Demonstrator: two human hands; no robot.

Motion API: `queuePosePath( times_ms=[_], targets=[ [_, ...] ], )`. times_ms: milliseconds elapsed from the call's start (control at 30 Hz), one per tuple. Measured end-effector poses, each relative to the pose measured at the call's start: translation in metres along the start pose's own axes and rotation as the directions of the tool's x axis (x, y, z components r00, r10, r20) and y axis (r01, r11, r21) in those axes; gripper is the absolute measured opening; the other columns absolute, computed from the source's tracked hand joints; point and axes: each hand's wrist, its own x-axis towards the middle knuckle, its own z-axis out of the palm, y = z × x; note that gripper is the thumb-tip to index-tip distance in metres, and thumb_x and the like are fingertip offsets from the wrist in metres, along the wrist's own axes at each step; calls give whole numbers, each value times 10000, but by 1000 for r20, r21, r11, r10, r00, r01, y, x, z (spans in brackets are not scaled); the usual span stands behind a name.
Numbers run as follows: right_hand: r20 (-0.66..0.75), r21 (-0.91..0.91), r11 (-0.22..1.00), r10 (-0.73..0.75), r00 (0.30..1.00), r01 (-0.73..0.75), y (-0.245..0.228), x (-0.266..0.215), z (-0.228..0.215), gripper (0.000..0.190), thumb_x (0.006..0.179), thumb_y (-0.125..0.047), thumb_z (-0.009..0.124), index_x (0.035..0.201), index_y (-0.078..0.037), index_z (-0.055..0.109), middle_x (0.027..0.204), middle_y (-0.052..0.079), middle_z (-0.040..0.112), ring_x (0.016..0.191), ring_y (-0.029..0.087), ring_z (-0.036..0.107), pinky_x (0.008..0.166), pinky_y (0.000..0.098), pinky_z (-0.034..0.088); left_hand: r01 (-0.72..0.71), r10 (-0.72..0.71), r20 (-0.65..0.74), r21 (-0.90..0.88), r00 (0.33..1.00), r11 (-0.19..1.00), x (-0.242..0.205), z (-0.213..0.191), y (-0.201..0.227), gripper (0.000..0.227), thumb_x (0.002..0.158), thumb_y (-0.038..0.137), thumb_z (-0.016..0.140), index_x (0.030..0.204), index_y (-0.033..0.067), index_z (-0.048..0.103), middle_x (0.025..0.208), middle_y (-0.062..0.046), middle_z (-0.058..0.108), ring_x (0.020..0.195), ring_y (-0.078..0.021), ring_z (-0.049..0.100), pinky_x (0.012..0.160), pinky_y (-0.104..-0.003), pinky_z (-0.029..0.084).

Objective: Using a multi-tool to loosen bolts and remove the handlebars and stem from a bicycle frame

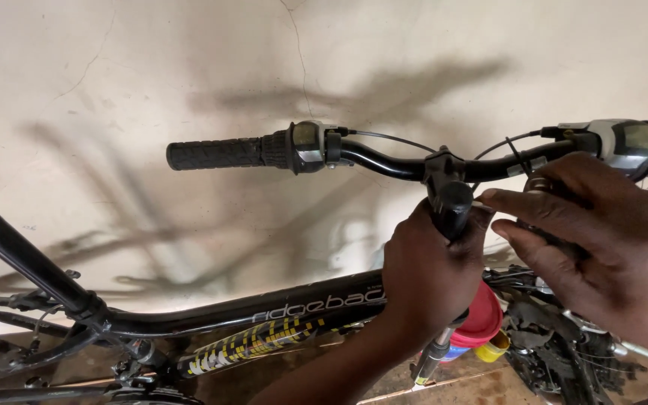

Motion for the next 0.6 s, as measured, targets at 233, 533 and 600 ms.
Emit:
queuePosePath(
  times_ms=[233,533,600],
  targets=[
    [22,-168,965,-202,979,203,15,3,-1,303,930,-231,597,1199,-132,694,977,122,574,715,222,612,509,367,466,-11,11,-16,-9,1000,1000,0,3,-2,456,819,560,542,964,141,648,870,-86,736,852,-401,676,647,-494,503],
    [5,52,996,75,997,-75,0,-4,-1,279,911,-207,647,1175,-145,711,878,45,558,594,179,543,529,336,420,-53,54,-63,18,997,998,0,8,-7,352,854,455,553,948,122,624,854,-87,726,821,-395,673,635,-498,497],
    [-28,-336,929,-173,985,154,6,-7,-3,201,984,-254,650,1174,-222,708,1050,68,612,687,175,619,439,343,447,-147,145,-113,-11,983,989,-1,10,-11,348,873,446,560,930,106,608,772,-77,709,731,-369,690,555,-476,494]
  ],
)
